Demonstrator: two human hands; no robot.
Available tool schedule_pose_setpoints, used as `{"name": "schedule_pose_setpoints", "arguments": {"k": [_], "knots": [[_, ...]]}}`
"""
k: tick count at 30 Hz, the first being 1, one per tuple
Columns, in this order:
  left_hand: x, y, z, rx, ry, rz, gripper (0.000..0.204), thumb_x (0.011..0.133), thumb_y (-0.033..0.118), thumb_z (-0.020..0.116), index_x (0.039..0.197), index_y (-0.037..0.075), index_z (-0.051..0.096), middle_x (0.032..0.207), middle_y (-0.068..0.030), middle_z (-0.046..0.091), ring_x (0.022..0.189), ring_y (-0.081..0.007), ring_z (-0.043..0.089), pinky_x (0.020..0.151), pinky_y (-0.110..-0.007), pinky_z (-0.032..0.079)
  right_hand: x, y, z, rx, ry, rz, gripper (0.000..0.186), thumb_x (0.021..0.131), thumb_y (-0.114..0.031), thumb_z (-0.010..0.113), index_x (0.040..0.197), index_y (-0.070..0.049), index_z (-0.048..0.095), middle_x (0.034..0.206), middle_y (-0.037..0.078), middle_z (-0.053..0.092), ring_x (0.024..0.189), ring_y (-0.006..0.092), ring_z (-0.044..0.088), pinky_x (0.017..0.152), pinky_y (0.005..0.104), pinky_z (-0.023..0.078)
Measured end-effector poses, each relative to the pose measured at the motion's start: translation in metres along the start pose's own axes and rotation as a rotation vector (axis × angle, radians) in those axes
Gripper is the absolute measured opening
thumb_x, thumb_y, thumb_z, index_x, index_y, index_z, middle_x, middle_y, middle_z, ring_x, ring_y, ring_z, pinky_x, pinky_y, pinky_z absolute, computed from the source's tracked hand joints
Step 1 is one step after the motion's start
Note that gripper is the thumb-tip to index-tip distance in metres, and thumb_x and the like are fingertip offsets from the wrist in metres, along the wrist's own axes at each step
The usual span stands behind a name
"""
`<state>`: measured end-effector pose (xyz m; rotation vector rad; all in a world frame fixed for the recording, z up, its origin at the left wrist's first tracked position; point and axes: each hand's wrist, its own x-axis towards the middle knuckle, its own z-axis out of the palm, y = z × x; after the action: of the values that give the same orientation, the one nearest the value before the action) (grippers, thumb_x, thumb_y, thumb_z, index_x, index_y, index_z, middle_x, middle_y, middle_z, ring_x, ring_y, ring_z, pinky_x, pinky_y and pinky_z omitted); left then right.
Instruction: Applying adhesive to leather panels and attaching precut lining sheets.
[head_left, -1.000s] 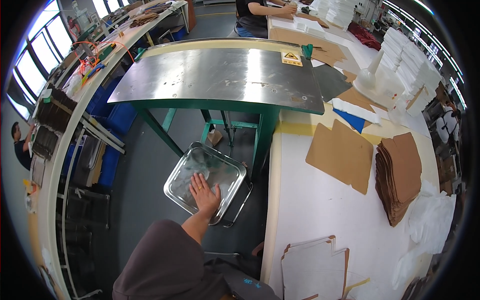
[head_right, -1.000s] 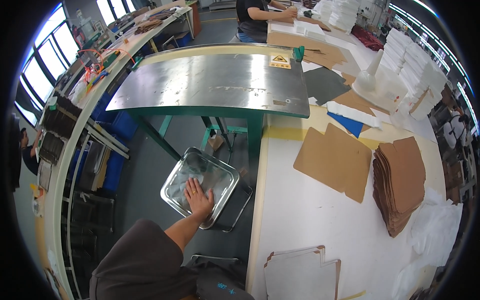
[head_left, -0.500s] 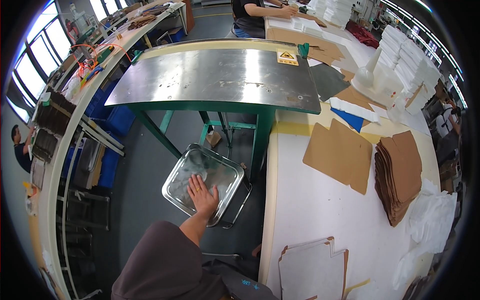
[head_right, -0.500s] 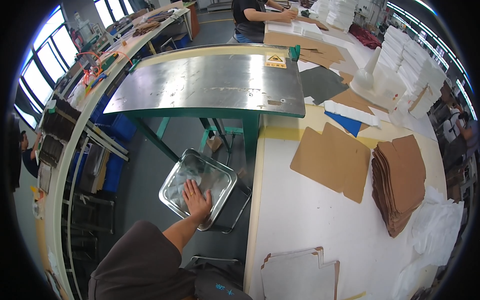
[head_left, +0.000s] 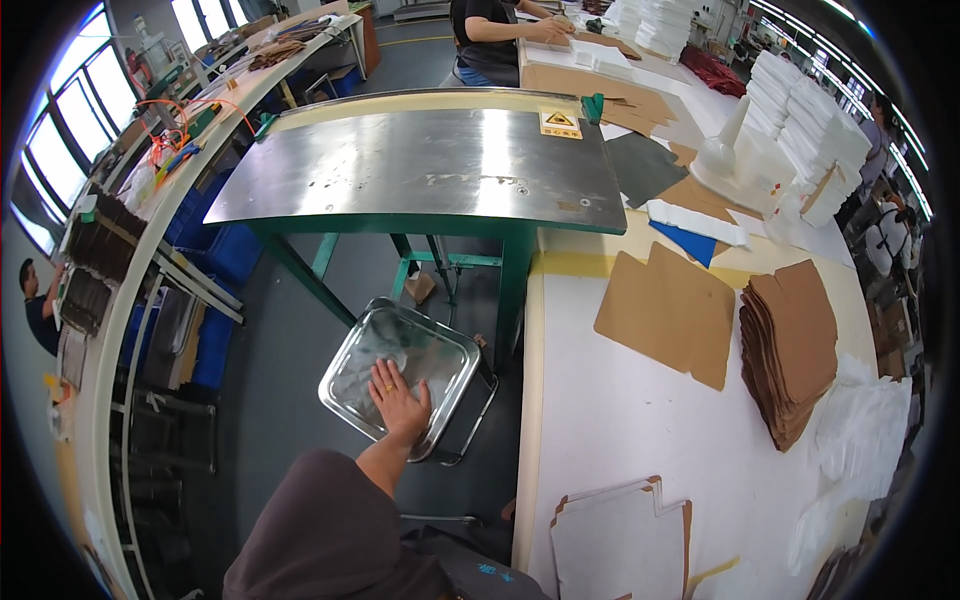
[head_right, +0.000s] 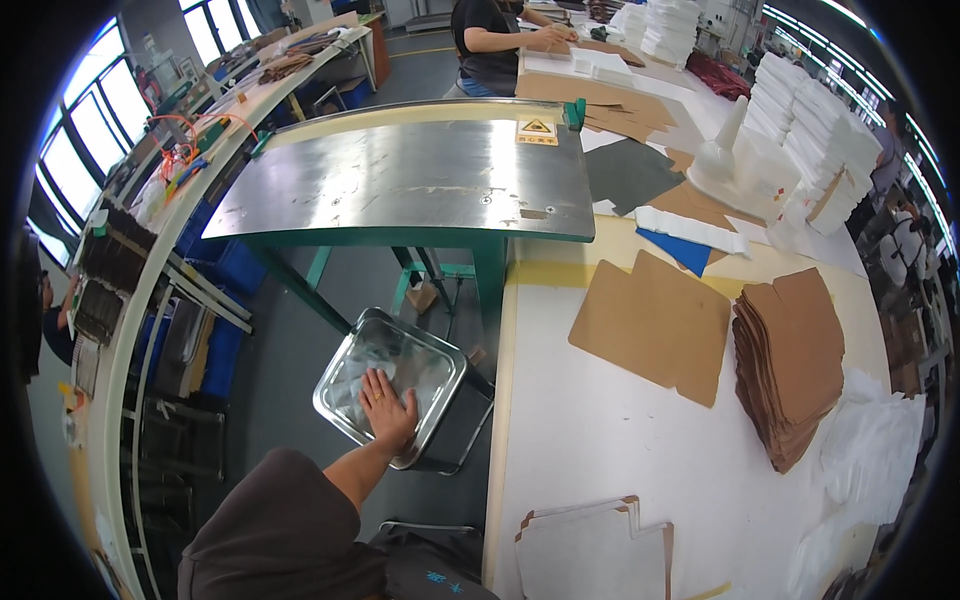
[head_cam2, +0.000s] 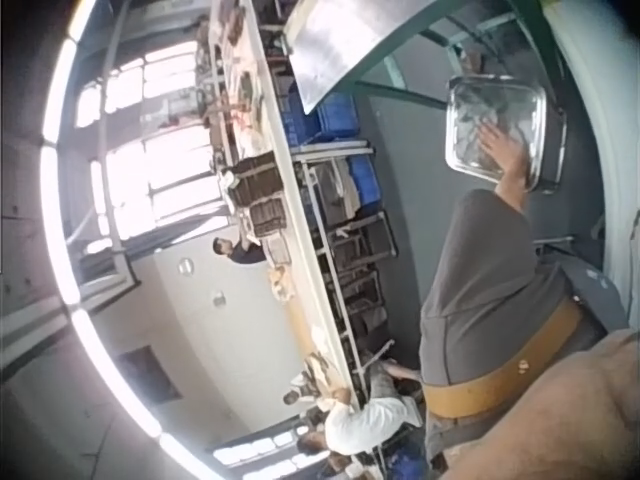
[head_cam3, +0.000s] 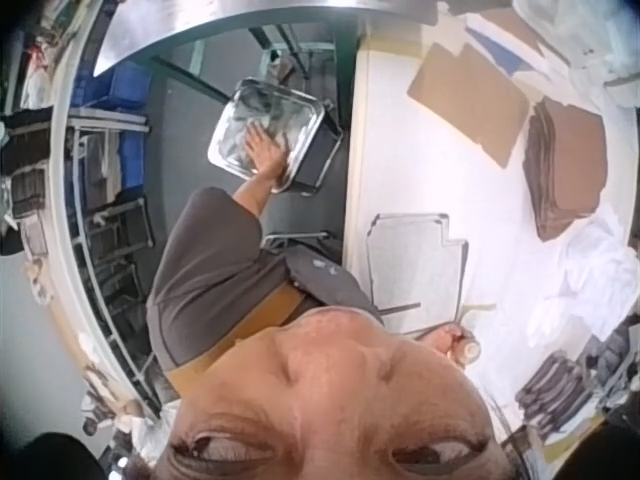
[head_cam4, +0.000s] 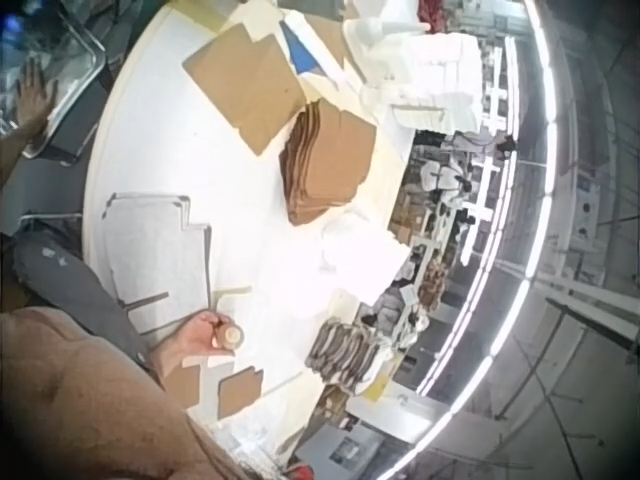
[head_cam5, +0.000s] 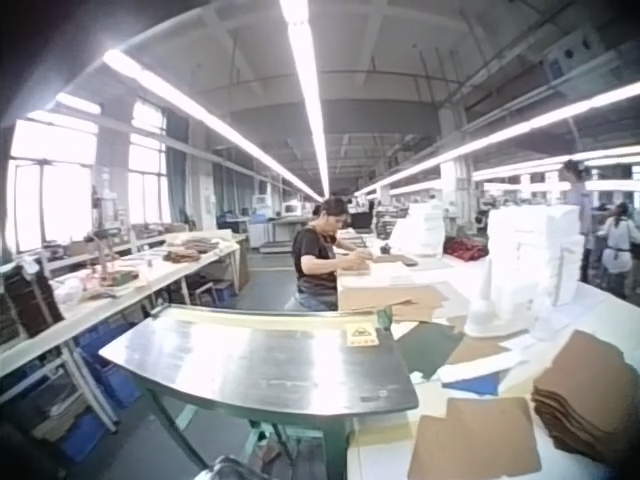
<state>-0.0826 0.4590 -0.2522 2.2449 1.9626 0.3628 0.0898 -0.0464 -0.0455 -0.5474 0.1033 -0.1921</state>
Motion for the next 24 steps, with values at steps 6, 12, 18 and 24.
{"name": "schedule_pose_setpoints", "arguments": {"k": [6, 12, 18, 24], "knots": [[-0.002, 0.000, -0.002, 0.025, 0.001, 0.000, 0.081, 0.093, 0.046, 0.045, 0.150, -0.006, 0.022, 0.160, -0.0216, 0.013, 0.150, -0.0355, 0.006, 0.120, -0.049, 0.004, -0.001, -0.001, 0.003, 0.058, -0.080, 0.071, 0.049, 0.083, -0.045, 0.067, 0.115, -0.008, 0.066, 0.110, 0.008, 0.068, 0.102, 0.0266, 0.062, 0.079, 0.0390, 0.049], [-0.001, 0.004, -0.004, 0.011, -0.028, -0.004, 0.081, 0.092, 0.045, 0.047, 0.150, -0.005, 0.022, 0.161, -0.0204, 0.012, 0.150, -0.0352, 0.006, 0.120, -0.049, 0.005, -0.003, -0.003, 0.012, 0.152, -0.120, 0.122, 0.049, 0.077, -0.033, 0.074, 0.115, -0.005, 0.065, 0.113, 0.011, 0.067, 0.107, 0.0284, 0.060, 0.083, 0.0419, 0.047], [0.000, 0.007, -0.011, 0.010, -0.029, -0.016, 0.080, 0.092, 0.044, 0.047, 0.150, -0.005, 0.022, 0.161, -0.0199, 0.013, 0.150, -0.0348, 0.006, 0.120, -0.049, 0.004, -0.006, 0.001, 0.012, 0.160, -0.107, 0.081, 0.055, 0.076, -0.037, 0.077, 0.118, -0.005, 0.064, 0.115, 0.010, 0.066, 0.107, 0.0287, 0.059, 0.084, 0.0422, 0.047], [0.003, 0.008, -0.006, 0.012, -0.027, -0.002, 0.081, 0.092, 0.044, 0.048, 0.150, -0.006, 0.022, 0.161, -0.0203, 0.013, 0.150, -0.0352, 0.006, 0.120, -0.049, 0.004, -0.004, 0.000, 0.002, 0.160, -0.134, 0.055, 0.059, 0.078, -0.041, 0.075, 0.122, -0.003, 0.062, 0.118, 0.012, 0.064, 0.108, 0.0287, 0.058, 0.084, 0.0428, 0.047]]}}
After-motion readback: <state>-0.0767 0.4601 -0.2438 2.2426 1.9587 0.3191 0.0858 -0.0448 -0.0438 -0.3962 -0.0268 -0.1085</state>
